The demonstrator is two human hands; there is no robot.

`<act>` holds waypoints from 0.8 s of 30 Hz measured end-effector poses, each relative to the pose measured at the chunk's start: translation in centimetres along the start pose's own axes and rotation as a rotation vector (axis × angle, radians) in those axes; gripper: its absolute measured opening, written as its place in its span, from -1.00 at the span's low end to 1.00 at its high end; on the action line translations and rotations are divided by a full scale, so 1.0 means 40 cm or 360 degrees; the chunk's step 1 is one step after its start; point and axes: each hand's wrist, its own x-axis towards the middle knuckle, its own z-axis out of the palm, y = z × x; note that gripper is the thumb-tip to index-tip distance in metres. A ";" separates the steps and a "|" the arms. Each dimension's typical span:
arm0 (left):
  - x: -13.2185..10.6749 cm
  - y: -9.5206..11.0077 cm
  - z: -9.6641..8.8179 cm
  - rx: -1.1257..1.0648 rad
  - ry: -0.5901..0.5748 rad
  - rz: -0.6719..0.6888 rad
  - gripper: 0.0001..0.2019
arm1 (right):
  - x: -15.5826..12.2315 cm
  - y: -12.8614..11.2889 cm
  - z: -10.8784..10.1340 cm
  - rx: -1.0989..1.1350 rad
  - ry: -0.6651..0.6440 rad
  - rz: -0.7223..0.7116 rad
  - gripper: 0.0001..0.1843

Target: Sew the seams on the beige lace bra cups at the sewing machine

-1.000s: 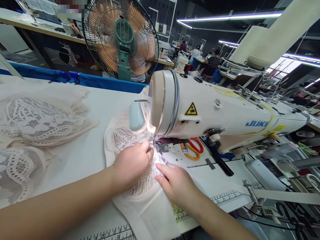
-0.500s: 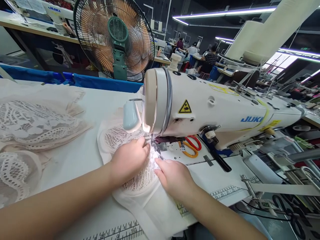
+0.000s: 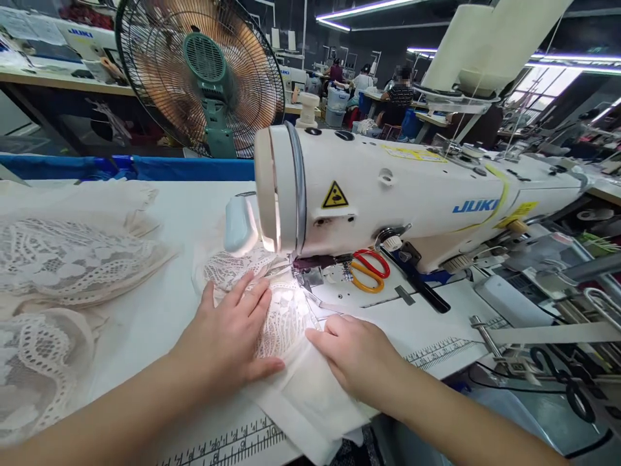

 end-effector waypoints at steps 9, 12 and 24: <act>0.060 -0.054 0.009 -0.0134 -0.0219 -0.0117 -0.01 | 0.046 0.011 -0.028 -0.0047 -0.0087 0.0000 -0.68; 0.082 -0.077 0.005 -0.0117 -0.0217 -0.0087 -0.03 | 0.068 0.011 -0.042 -0.0075 -0.0166 0.0063 -0.72; 0.172 -0.143 -0.045 -0.0161 -0.0292 0.0114 -0.45 | 0.153 -0.027 -0.070 -0.0025 -0.0405 0.0363 -0.24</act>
